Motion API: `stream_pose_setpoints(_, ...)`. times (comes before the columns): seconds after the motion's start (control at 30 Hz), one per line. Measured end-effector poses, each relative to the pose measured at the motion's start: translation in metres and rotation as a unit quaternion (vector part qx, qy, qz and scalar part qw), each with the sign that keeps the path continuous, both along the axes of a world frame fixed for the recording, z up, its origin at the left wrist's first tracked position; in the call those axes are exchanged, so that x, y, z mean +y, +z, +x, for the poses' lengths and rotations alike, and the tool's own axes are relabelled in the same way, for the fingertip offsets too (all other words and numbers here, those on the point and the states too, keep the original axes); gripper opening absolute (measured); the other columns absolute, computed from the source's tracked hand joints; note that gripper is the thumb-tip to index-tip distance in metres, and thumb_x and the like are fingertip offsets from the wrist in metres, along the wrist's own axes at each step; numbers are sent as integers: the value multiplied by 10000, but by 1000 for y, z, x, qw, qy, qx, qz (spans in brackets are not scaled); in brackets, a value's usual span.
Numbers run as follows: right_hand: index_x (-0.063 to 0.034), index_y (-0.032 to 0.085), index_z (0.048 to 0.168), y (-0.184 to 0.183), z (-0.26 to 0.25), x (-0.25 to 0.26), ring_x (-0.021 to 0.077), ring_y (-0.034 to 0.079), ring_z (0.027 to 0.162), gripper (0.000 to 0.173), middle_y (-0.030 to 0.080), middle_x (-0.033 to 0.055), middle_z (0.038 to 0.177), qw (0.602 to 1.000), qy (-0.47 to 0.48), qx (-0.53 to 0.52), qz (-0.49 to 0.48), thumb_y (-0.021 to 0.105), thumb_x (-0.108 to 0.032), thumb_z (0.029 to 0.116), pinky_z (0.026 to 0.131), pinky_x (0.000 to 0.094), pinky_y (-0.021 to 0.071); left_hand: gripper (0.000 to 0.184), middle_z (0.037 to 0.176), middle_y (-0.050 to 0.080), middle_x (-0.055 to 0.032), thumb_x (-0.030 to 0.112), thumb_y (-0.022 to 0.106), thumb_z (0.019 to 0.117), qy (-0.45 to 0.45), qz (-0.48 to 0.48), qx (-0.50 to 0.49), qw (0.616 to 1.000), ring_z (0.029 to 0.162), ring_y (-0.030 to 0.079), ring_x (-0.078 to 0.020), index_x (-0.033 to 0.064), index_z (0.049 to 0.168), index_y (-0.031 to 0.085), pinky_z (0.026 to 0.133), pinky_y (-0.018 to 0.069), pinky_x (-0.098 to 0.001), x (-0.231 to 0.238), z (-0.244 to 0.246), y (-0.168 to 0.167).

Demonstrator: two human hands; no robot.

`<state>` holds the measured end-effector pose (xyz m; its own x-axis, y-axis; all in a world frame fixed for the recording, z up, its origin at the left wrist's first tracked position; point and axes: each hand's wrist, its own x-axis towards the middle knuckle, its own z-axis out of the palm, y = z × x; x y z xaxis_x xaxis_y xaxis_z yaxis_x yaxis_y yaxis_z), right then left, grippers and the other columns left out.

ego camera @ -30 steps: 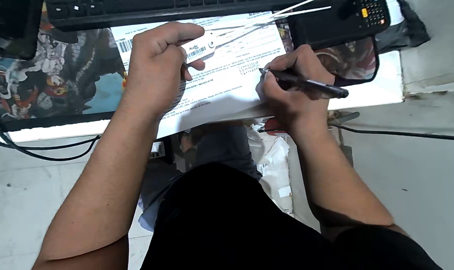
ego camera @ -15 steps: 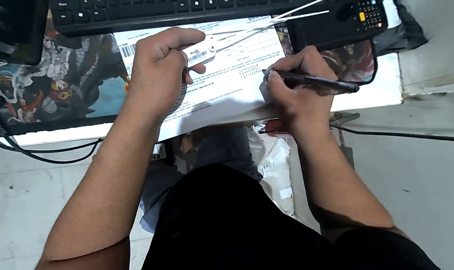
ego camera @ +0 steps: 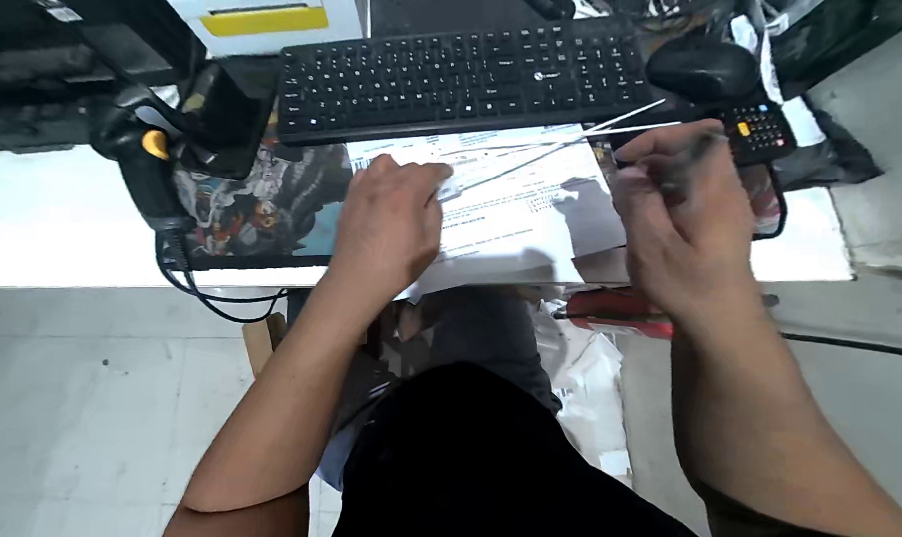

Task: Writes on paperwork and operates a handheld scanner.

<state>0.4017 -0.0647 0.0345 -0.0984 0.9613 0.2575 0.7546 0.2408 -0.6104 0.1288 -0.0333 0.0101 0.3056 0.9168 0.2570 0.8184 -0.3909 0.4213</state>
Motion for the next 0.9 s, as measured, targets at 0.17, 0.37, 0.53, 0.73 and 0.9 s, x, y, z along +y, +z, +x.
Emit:
stream_pose_setpoints(0.17, -82, 629, 1316, 8, -52, 9, 330, 655, 965, 329, 630, 165, 1079, 969, 140, -160, -128, 575, -116, 993, 798, 522, 573, 317, 1234, 672, -210, 194, 505, 1058, 135, -63, 71, 986, 1188, 586, -462, 112, 1300, 693, 979, 456, -674, -9, -92, 13)
stream_pose_setpoints(0.37, -43, 685, 1276, 6, -65, 47, 347, 610, 1193, 315, 665, 176, 1221, 971, 181, -156, -27, 602, -136, 986, 1013, 479, 505, 448, 1542, 453, -185, 283, 478, 1035, 83, -1, 26, 996, 1411, 401, -439, 63, 1410, 588, 1126, 343, -643, -8, -51, 0)
stream_pose_setpoints(0.53, -57, 603, 1341, 56, 65, 78, 453, 587, 1204, 511, 607, 254, 1295, 957, 62, -234, -161, 797, -166, 881, 986, 706, 460, 907, 1659, 313, -155, 620, 620, 917, -34, -47, 54, 997, 1508, 311, -398, 105, 1606, 331, 1134, 285, -690, 7, 0, -17)
stream_pose_setpoints(0.73, -112, 506, 1501, 31, 120, 108, 578, 494, 1276, 877, 576, 289, 1380, 915, 78, -333, -215, 928, -94, 734, 997, 795, 390, 591, 1406, 560, -161, 385, 581, 992, -67, -44, 90, 993, 1285, 492, -399, 109, 1508, 500, 994, 398, -612, 33, -4, -17)
stream_pose_setpoints(0.9, -133, 613, 1389, 33, 123, 114, 594, 463, 1236, 869, 558, 295, 1330, 900, 110, -389, -160, 997, -276, 623, 923, 790, 416, 289, 1139, 608, -124, 264, 516, 1019, -70, -59, 63, 994, 1134, 526, -355, 131, 1204, 694, 947, 396, -572, 32, -31, -14)
